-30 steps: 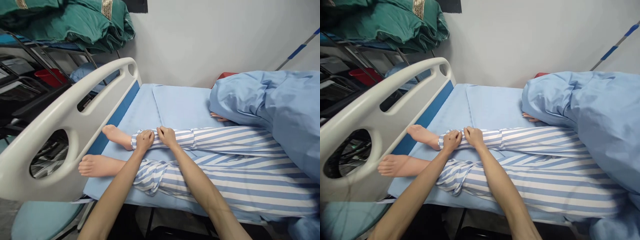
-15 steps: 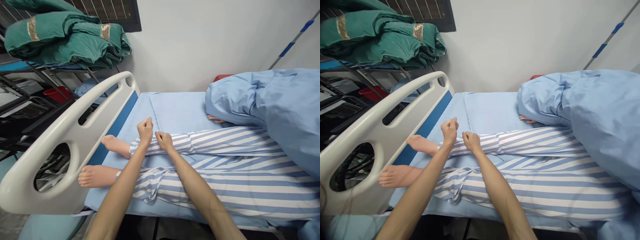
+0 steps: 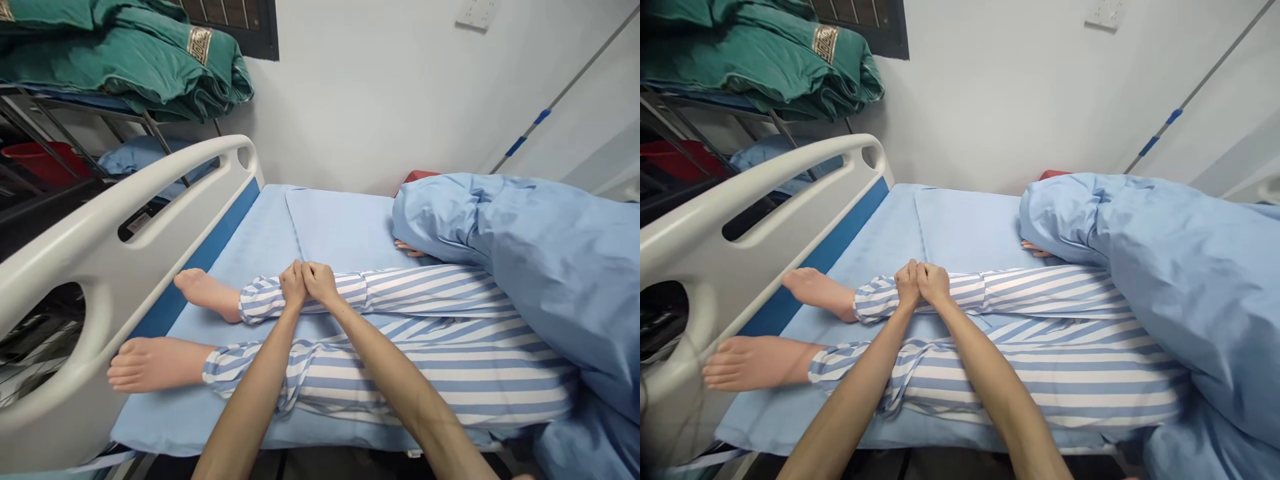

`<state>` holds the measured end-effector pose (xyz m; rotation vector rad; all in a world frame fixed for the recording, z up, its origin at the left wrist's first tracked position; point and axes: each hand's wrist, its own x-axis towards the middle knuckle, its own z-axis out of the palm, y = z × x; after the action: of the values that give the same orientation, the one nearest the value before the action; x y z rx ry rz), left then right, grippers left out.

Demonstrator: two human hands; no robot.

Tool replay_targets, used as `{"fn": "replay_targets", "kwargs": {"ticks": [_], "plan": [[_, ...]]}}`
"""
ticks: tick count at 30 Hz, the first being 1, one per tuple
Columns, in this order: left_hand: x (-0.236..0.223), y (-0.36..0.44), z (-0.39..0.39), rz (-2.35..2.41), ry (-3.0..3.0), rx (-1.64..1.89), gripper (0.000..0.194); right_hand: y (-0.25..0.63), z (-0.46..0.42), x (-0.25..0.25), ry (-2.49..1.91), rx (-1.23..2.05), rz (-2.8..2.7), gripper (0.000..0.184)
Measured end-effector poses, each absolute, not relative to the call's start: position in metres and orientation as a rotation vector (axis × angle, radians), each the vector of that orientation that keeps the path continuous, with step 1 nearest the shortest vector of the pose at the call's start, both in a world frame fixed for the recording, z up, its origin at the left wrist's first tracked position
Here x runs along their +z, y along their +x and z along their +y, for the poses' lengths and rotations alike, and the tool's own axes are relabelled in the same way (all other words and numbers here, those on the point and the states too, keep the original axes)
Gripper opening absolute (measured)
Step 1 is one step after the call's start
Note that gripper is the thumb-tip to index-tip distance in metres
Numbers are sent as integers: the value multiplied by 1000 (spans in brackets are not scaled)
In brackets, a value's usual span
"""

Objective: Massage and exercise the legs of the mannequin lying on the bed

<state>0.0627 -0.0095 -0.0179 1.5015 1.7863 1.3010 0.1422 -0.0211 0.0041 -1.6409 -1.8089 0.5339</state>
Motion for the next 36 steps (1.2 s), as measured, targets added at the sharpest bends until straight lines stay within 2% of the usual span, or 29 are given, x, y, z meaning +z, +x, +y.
{"fn": "replay_targets", "kwargs": {"ticks": [6, 16, 19, 24, 30, 36], "plan": [[-17, 65, -10, 1795, 1538, 1269, 39, 153, -19, 55, -1573, 357, -1944, 47], [-23, 67, -11, 1775, 1609, 1249, 44, 174, -15, -16, -1729, 409, -1808, 42], [-5, 75, -5, 1714, 1451, 1250, 43, 176, -12, -14, -1635, 513, -1675, 45], [15, 108, 3, 1561, 1295, 1521, 44, 182, -7, -15, -1407, 687, -1430, 46], [-11, 119, -1, 1750, 1451, 1303, 45, 183, -3, -14, -1366, 756, -1316, 43], [-14, 118, -2, 1767, 1555, 1219, 43, 203, 1, 11, -1463, 623, -1518, 40]]}}
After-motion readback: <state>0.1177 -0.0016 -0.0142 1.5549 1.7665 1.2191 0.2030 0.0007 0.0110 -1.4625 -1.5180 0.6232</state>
